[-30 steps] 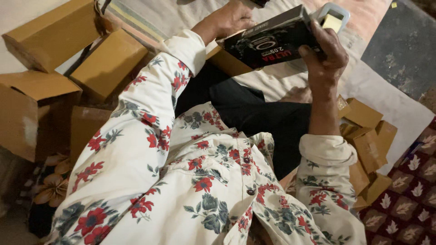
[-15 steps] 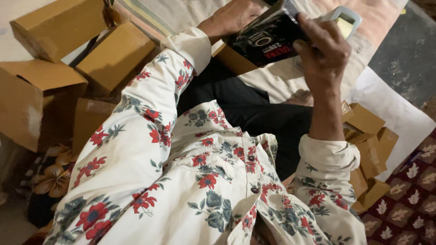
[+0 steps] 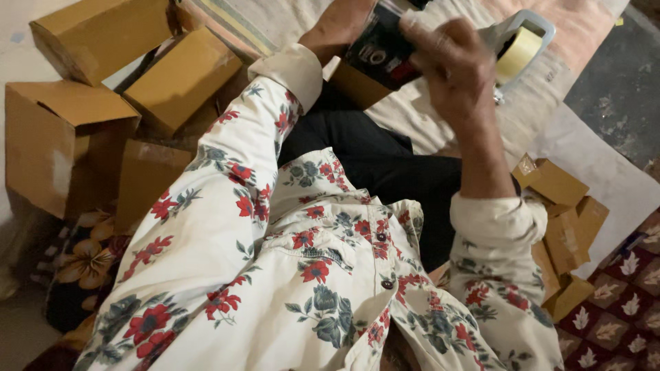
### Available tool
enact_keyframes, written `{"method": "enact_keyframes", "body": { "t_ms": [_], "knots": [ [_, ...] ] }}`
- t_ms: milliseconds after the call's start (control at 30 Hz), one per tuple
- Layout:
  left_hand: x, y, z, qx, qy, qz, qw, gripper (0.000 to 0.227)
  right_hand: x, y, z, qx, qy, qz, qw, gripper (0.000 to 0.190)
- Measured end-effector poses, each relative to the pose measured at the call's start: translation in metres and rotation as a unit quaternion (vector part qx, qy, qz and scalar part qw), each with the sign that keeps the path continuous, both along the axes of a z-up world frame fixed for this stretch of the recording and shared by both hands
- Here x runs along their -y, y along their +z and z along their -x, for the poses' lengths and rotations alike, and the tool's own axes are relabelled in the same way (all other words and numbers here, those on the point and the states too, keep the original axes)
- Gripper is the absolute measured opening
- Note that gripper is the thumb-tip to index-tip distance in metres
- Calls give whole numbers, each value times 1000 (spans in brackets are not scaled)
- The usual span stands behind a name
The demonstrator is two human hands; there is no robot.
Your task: The person places a smartwatch box into a cardboard shipping box, folds the flaps, and seals the box with packing tape. The process is repeated for multiple items.
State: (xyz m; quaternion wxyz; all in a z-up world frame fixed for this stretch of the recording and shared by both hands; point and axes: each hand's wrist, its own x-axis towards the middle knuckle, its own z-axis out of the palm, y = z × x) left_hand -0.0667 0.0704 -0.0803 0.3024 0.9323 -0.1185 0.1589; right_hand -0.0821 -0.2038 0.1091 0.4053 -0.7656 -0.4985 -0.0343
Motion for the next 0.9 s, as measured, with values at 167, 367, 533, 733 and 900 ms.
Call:
{"method": "enact_keyframes", "body": {
  "t_ms": [167,367,533,733,900],
  "knots": [
    [-7,-4,-4,-129,-46,126,983,29,14,-1,-31,-101,15,-58,993,54],
    [-8,-16,-7,-112,-68,204,970,23,-6,-40,-8,-93,11,-29,995,45],
    [-13,-13,-6,-76,-56,182,979,41,-25,-75,27,-53,-29,28,998,48],
    [-9,2,7,-99,-16,177,979,49,-33,-108,42,51,-93,18,994,47],
    [-8,28,17,-31,-10,146,989,40,-36,-119,42,-20,-88,1,996,51]
  ]
}}
